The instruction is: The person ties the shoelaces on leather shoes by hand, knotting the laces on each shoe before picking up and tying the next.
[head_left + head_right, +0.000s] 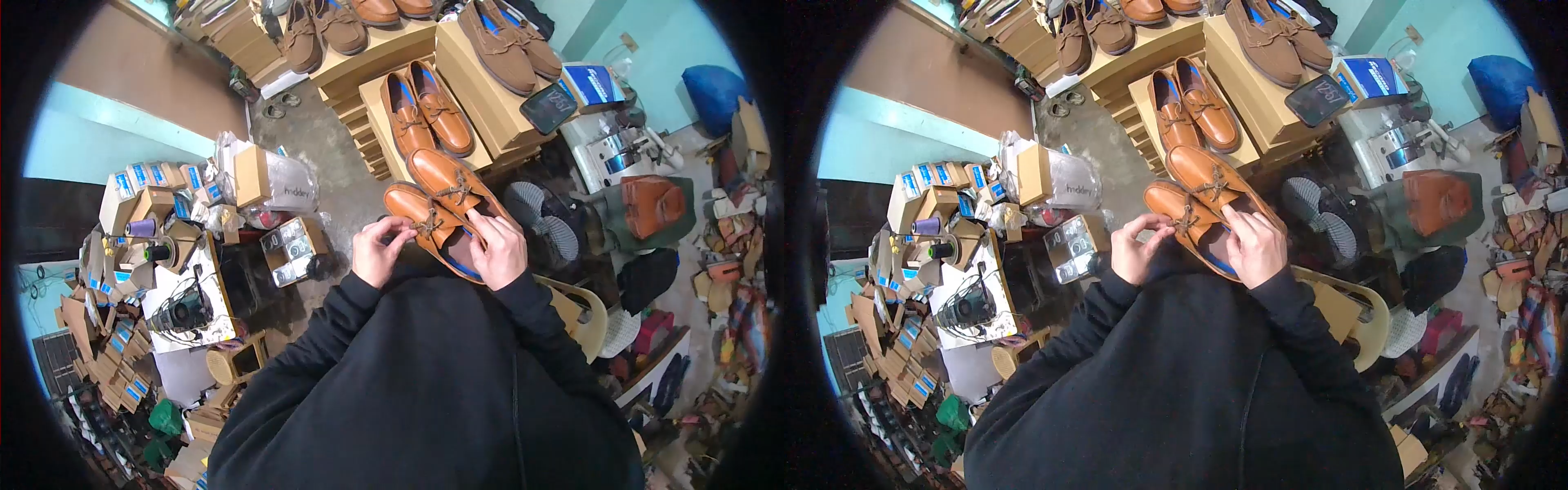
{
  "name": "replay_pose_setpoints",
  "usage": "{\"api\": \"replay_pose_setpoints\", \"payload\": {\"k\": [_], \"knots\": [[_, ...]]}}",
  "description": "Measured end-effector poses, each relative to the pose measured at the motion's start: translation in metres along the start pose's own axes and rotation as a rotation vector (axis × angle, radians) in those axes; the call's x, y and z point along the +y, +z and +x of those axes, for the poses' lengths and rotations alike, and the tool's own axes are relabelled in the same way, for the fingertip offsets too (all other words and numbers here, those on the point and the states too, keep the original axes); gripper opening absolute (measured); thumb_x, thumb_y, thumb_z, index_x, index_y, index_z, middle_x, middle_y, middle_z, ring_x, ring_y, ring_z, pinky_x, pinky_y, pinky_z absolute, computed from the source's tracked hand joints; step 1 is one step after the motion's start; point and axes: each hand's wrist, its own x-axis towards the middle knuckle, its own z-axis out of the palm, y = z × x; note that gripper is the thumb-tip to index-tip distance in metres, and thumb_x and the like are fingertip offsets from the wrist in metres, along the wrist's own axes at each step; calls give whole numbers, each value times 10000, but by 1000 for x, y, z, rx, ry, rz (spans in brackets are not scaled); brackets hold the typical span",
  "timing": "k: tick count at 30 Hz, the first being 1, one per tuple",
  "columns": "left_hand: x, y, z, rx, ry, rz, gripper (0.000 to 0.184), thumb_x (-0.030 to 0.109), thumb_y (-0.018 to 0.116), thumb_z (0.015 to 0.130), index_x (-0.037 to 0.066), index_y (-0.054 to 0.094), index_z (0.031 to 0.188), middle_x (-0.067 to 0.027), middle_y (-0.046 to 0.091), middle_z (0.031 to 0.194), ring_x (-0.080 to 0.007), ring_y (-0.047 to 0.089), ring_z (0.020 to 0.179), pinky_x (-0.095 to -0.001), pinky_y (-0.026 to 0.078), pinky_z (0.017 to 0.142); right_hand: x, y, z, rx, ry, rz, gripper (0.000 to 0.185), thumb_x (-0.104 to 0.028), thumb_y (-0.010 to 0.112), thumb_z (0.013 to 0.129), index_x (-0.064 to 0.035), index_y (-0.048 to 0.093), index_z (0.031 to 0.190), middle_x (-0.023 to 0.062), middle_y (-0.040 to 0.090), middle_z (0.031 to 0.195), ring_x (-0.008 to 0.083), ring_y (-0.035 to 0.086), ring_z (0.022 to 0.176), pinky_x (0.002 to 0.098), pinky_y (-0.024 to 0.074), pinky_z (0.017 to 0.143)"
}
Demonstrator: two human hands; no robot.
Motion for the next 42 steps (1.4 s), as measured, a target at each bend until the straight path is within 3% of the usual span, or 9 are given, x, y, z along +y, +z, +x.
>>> {"api": "replay_pose_setpoints", "payload": {"k": [7, 10, 17, 21, 24, 28, 31, 34, 42], "knots": [[-5, -24, 12, -125, -15, 142, 236, 140, 930, 852, 29, 821, 1030, -75, 788, 846, -236, 730, 875, -375, 576, 865, -1, -4, 3, -36, 3, 14, 515, 17, 734, 833, 17, 722, 1348, 196, 770, 1077, 392, 720, 967, 474, 588, 876], [10, -35, 22, -263, -75, 147, 265, 106, 930, 858, 38, 801, 1079, -98, 801, 1019, -213, 722, 1004, -348, 562, 942, -1, -3, 4, -37, 7, 38, 511, 13, 739, 835, 18, 723, 1346, 194, 772, 1078, 393, 723, 965, 472, 589, 878], [26, -40, 33, -197, 572, 273, 305, 144, 857, 926, 110, 826, 1227, -84, 763, 1324, -326, 678, 1270, -470, 523, 1109, -2, -3, 8, -5, -66, 37, 491, 20, 742, 842, 13, 730, 1333, 189, 775, 1053, 384, 727, 956, 464, 591, 866], [22, -47, 36, -266, 538, 295, 331, 160, 861, 924, 96, 815, 1245, -98, 755, 1377, -345, 626, 1383, -475, 480, 1179, -9, -8, 9, -31, -68, 36, 454, 20, 743, 854, 12, 737, 1309, 188, 779, 1055, 382, 727, 942, 462, 592, 856], [16, -60, 35, -58, 392, 215, 442, 190, 868, 926, 88, 764, 1343, -119, 738, 1368, -328, 637, 1351, -469, 480, 1174, -13, -9, 5, -17, -46, 49, 434, 16, 749, 860, 13, 739, 1294, 188, 781, 1065, 383, 729, 936, 459, 592, 850], [-51, -58, 33, 88, -246, -635, 563, 473, 577, 1154, 72, 594, 1548, -111, 647, 1530, -278, 592, 1424, -450, 436, 1214, -19, -8, 5, 32, -46, 94, 433, 21, 771, 843, 10, 741, 1276, 186, 788, 1077, 388, 741, 959, 455, 599, 860], [-56, -46, 25, -151, -553, -1203, 736, 644, 399, 1162, 93, 484, 1642, -129, 558, 1644, -314, 523, 1530, -519, 393, 1287, -27, -8, 14, 51, -53, 136, 440, 21, 785, 834, 4, 744, 1271, 183, 791, 1076, 391, 755, 982, 460, 604, 883], [-65, -17, 9, -172, -572, -1342, 689, 605, 464, 1150, 79, 533, 1591, -172, 601, 1594, -367, 597, 1452, -564, 509, 1212, -47, -4, 25, 54, -41, 208, 438, 5, 773, 857, 5, 736, 1293, 187, 787, 1100, 403, 756, 1018, 469, 605, 913], [-51, -31, 29, -242, -490, -1724, 792, 641, 558, 1103, 30, 510, 1604, -204, 585, 1606, -400, 595, 1436, -579, 487, 1231, -68, 31, 43, -1, -30, 248, 411, -44, 772, 914, 33, 719, 1315, 230, 752, 1203, 422, 736, 1100, 476, 601, 968]]}}
